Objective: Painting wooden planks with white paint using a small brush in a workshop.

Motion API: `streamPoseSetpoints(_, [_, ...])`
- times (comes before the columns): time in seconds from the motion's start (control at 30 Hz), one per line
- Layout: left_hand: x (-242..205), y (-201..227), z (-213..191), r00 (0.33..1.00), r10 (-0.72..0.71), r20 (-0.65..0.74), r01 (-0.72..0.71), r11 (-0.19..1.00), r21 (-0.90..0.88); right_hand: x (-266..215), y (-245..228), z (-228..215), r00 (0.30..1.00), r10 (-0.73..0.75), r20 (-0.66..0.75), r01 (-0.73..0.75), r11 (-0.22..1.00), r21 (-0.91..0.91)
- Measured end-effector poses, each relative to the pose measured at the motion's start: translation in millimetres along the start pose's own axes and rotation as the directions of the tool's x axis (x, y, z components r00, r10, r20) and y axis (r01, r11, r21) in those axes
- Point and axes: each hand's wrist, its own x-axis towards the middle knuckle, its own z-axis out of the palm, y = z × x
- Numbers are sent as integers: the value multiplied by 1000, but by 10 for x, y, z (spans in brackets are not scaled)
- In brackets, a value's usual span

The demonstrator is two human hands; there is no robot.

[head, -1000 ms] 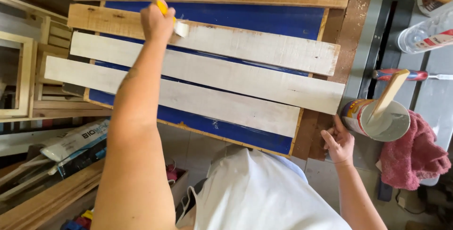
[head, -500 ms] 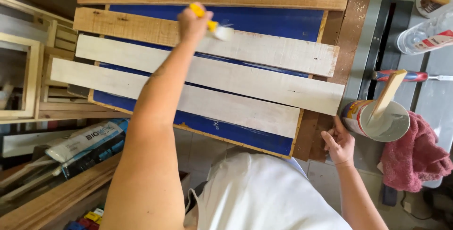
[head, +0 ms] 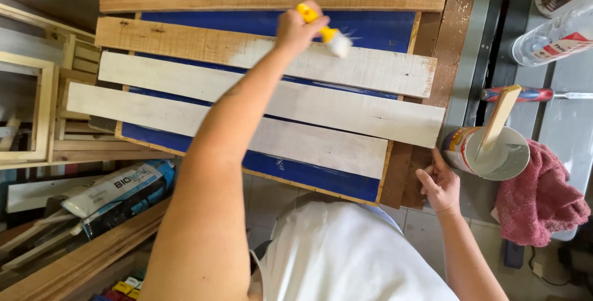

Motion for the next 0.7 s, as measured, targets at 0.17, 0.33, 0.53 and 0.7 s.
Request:
streamPoseSetpoints(0.17, [45,-109,-1010,997,-62,46,36,903,429,9,-123,31,1000,6,-7,-6,1000,-15])
streamPoseSetpoints(0.33, [24,13,-631,975,-30,218,-126,738,663,-9,-159,12,999,-29,16,30,997,-73])
streamPoseSetpoints(0.53, [-180,407,232,808,433,399,-515,849,122,-4,-84,-5,1000,27,4,-26,993,-118])
streamPoseSetpoints(0.7, [-13,-285,-268,929,291,228,-322,940,109,-14,-162,12,998,56,-12,-57,994,-94])
